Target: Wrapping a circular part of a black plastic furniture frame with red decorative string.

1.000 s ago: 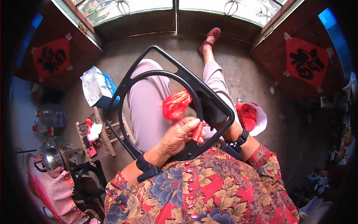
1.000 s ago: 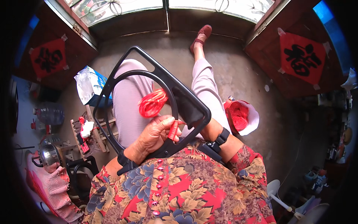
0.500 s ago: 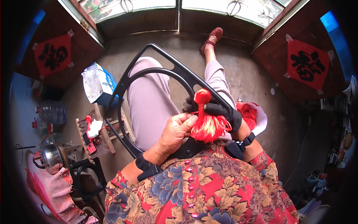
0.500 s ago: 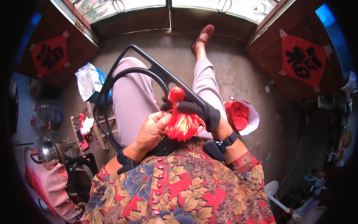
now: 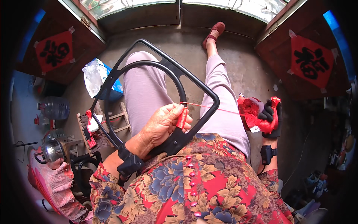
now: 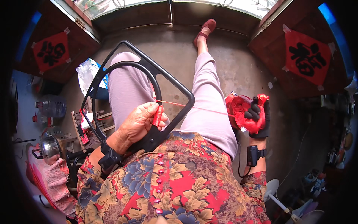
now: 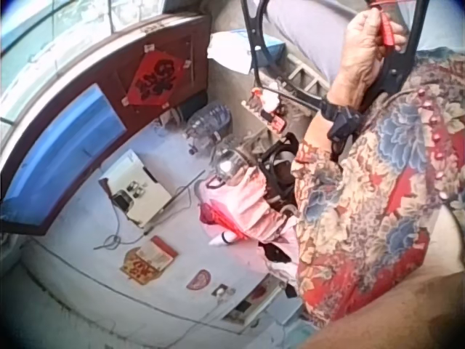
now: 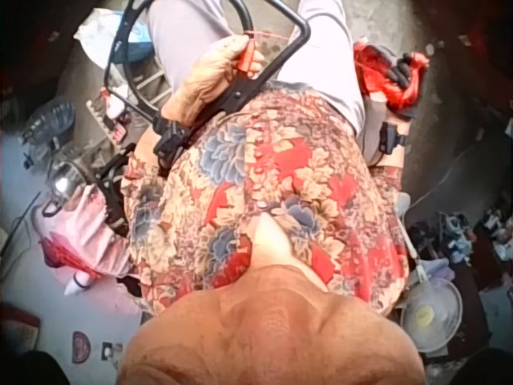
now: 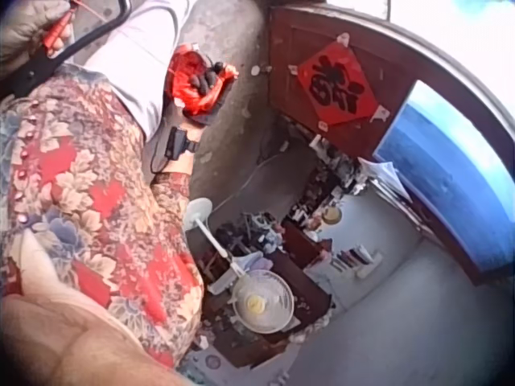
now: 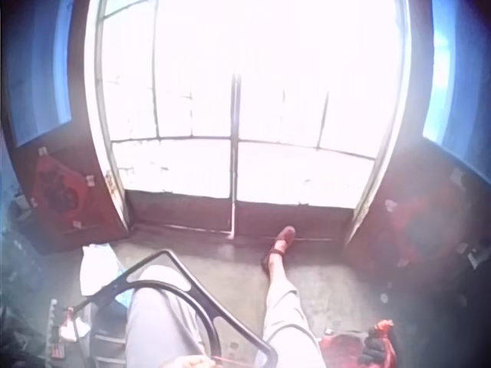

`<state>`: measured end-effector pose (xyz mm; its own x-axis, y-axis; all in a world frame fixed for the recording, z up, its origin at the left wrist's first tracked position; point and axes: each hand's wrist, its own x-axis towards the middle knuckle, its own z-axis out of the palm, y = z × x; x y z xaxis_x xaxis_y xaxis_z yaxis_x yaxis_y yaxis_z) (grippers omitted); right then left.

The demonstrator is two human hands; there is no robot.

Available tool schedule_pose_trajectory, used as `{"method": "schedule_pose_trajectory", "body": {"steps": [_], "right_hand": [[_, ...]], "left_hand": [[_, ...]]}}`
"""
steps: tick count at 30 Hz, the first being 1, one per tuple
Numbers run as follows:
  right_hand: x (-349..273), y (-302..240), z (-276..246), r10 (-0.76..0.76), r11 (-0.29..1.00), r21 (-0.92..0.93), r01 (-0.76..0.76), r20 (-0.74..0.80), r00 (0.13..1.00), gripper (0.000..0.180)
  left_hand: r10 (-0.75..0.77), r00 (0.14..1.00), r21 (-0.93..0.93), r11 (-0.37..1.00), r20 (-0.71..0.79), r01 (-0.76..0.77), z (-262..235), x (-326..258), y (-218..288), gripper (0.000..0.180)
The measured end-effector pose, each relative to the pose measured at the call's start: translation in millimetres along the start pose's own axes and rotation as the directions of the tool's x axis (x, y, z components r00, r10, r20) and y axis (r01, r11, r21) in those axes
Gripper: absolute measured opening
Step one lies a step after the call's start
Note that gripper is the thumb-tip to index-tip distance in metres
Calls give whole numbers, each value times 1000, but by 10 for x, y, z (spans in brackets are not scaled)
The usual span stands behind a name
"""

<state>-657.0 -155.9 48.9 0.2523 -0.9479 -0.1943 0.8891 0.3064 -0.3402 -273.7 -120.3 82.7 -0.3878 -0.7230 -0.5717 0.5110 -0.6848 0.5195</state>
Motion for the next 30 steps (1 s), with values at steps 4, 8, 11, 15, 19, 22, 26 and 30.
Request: {"method": "schedule_pose_trajectory", "body": {"steps": [4,8,11,15,19,22,26,30], "right_hand": [[-92,-202,-315,-35,982,-191,1,-171,985,36],[-94,-292,-513,-117,837,-533,-124,-396,911,31],[85,-179,-671,-398,553,-818,-160,-428,811,23],[374,111,-449,-332,88,-994,-71,-96,938,26],[771,921,293,-317,188,-965,180,114,941,26],[970,1472,689,-123,498,-864,71,11,992,24],[757,1651,635,358,853,-456,-254,157,920,31],[605,1624,878,526,846,-230,-481,209,825,37]], "left_hand": [[114,993,-72,991,-29,-116,4,-2,-95,22],[145,988,-172,973,-51,-152,56,5,-149,20],[136,989,-161,977,-52,-143,73,55,-171,17],[153,988,-95,983,-37,-156,112,60,-132,14],[108,994,-16,994,5,-108,137,113,-187,12],[12,998,-23,1000,65,-11,180,138,-223,13],[-63,994,-88,994,88,71,152,125,-252,19],[183,968,-205,968,170,-147,-81,101,-492,34]]}}
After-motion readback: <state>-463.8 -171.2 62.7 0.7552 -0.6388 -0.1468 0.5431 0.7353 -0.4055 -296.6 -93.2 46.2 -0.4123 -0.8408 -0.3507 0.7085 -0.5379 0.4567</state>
